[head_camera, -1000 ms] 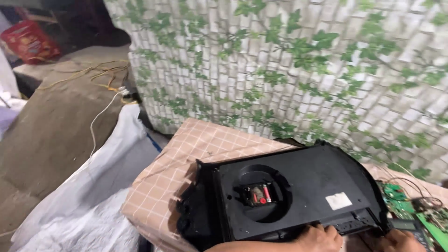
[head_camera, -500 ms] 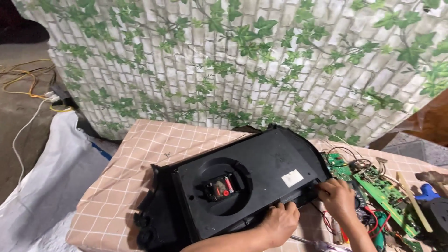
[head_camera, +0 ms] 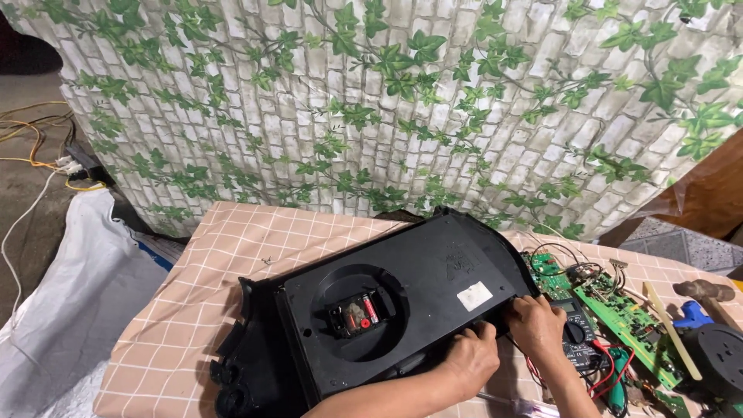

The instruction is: The person uses a screwdriver to remove screws from the back of a black electronic device. They then use a multimeter to test the device's internal components and batteries.

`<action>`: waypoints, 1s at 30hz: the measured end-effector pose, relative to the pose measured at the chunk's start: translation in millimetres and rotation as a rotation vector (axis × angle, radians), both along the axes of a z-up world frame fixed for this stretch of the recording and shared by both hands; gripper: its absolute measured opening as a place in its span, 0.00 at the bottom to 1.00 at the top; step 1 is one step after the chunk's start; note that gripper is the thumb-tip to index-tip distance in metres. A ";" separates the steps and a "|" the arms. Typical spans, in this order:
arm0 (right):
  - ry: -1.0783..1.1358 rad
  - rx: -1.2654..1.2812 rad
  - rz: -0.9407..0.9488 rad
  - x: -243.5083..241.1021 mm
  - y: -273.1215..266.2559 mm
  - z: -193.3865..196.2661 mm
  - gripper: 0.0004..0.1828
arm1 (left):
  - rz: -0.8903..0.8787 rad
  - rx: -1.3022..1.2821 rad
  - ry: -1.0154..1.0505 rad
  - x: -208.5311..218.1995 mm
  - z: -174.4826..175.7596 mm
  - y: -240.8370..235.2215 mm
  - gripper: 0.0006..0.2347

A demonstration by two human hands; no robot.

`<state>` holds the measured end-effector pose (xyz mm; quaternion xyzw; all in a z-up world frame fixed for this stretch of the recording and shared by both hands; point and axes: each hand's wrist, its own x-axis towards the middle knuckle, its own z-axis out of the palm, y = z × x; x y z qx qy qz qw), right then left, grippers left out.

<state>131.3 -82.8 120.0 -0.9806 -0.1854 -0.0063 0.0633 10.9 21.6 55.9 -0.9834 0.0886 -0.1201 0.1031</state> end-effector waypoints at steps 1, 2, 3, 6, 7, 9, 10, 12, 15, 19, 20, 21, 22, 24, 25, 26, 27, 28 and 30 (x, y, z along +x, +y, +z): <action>0.003 0.001 -0.002 -2.7 1.9 2.4 0.09 | -0.002 0.001 0.003 -1.1 2.7 0.8 0.16; -0.005 0.013 -0.016 -5.1 3.7 4.8 0.09 | -0.018 0.004 0.011 -1.9 5.3 1.5 0.16; -0.014 0.025 -0.031 -6.7 5.6 7.8 0.09 | -0.035 0.008 0.017 -1.7 8.4 2.4 0.16; -0.139 -0.033 -0.002 2.3 1.8 -13.3 0.06 | -0.081 -0.023 0.071 -1.7 17.9 5.4 0.17; -0.137 -0.034 -0.002 5.1 -0.5 -21.1 0.06 | -0.081 -0.023 0.072 1.2 12.7 4.7 0.17; -0.382 -0.001 0.135 10.0 -5.3 -36.7 0.07 | -0.102 -0.078 0.032 6.1 2.3 3.3 0.16; -0.380 -0.002 0.134 7.4 -5.9 -37.3 0.07 | -0.102 -0.079 0.033 4.7 0.6 2.5 0.16; -0.432 -0.056 0.151 6.4 -4.0 -35.7 0.05 | -0.106 -0.052 -0.015 6.0 -0.6 3.5 0.15; -0.274 0.008 0.088 -1.2 -9.6 -20.0 0.11 | -0.116 -0.051 0.039 7.8 -2.6 0.8 0.15; -0.238 0.084 0.093 2.5 -9.2 -23.2 0.05 | -0.132 -0.057 0.042 9.1 -6.8 0.4 0.19; -0.228 0.081 0.083 4.3 -8.7 -27.2 0.03 | -0.121 -0.050 0.003 7.9 -7.5 -0.1 0.18; -0.221 0.078 0.076 7.9 -6.9 -30.2 0.02 | -0.108 -0.042 -0.040 8.4 -7.7 0.3 0.17; -0.223 0.078 0.080 10.8 -6.2 -34.4 0.02 | -0.104 -0.042 -0.042 8.7 -5.9 1.7 0.17; -0.292 0.150 0.123 12.6 -8.4 -44.7 0.07 | -0.098 -0.041 -0.048 5.7 -3.4 1.5 0.17; -0.292 0.150 0.121 12.3 -7.0 -48.9 0.07 | -0.100 -0.041 -0.048 5.8 -3.1 2.2 0.17; -0.270 0.111 0.071 11.8 -5.8 -53.2 0.05 | -0.107 -0.038 -0.020 5.8 -2.8 2.6 0.18; -0.250 0.071 0.023 11.6 -4.7 -56.9 0.06 | -0.113 -0.037 0.006 6.0 -2.2 2.7 0.19; -0.251 0.071 0.021 4.2 0.5 -47.1 0.06 | -0.115 -0.037 0.005 5.4 -2.5 1.7 0.19; -0.007 0.137 -0.144 -9.9 12.5 -27.1 0.16 | -0.077 -0.030 -0.066 4.7 -2.7 0.6 0.15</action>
